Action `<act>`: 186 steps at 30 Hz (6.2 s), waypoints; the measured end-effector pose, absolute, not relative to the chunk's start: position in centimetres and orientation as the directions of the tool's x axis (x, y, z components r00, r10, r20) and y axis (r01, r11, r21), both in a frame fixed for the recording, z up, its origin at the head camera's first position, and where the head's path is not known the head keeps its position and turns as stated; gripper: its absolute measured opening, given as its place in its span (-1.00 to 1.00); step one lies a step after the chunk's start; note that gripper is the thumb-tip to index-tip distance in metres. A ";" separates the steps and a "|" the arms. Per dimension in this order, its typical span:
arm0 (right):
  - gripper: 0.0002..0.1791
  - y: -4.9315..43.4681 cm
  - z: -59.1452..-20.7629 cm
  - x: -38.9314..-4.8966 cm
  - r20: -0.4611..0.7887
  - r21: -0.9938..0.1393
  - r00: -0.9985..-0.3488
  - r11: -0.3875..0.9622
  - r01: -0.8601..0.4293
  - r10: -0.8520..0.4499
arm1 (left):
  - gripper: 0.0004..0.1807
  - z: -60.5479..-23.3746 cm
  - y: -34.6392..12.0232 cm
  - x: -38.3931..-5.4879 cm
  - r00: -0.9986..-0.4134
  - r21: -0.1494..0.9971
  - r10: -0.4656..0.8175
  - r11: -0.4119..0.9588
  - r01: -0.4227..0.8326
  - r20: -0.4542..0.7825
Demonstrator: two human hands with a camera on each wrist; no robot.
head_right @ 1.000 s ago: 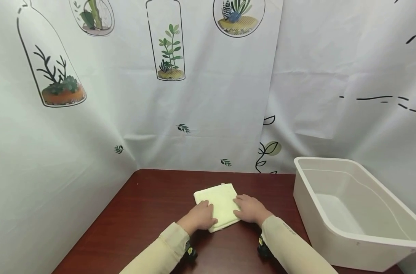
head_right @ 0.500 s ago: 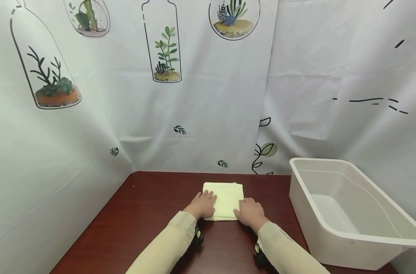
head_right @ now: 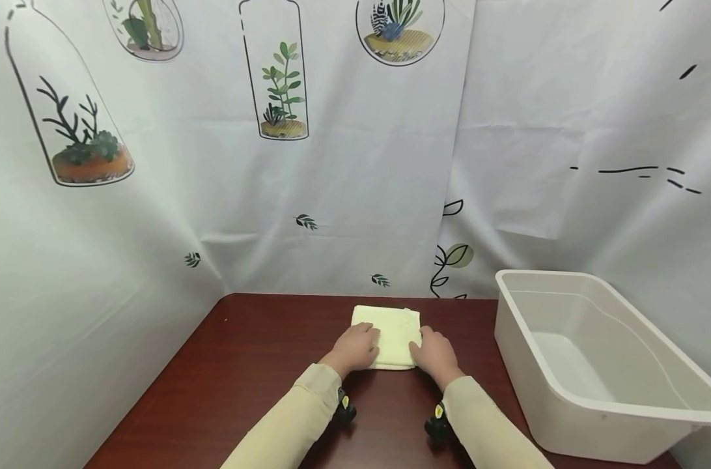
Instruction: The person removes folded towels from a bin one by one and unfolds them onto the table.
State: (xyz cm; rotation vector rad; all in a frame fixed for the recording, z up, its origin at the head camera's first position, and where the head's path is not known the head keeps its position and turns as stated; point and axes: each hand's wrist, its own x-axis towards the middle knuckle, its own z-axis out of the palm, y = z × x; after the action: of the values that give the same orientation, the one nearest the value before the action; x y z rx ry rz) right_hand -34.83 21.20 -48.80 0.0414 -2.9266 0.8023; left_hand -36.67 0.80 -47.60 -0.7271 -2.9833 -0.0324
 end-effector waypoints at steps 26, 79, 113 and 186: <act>-0.52 20.7 -46.9 -35.0 -0.138 -0.989 -0.980 0.024 0.143 0.146 | -0.38 -48.8 5.9 -35.1 -0.896 0.065 0.402 0.905 0.419 0.187; -0.65 19.6 -50.8 -35.0 0.188 -0.489 -0.925 0.786 -0.379 -0.329 | -0.50 -45.7 0.9 -37.5 -0.996 0.980 -0.003 0.179 0.084 0.086; -0.62 19.7 -51.1 -34.7 0.161 -0.510 -0.937 0.787 -0.348 -0.310 | -0.39 -49.5 -8.7 -35.0 -0.875 0.713 -0.450 -0.673 0.198 -0.181; -0.60 23.4 -49.9 -36.9 0.120 -0.694 -0.991 0.709 -0.126 -0.059 | -0.68 -48.2 -13.2 -40.6 -0.972 0.576 -0.174 0.816 -0.052 0.159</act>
State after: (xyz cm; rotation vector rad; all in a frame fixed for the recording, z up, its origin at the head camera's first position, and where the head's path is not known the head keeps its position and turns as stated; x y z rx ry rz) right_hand -36.93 23.42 -49.86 0.1533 -2.8212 1.1550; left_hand -40.58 -13.23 -48.23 0.1754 -2.7962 -0.8781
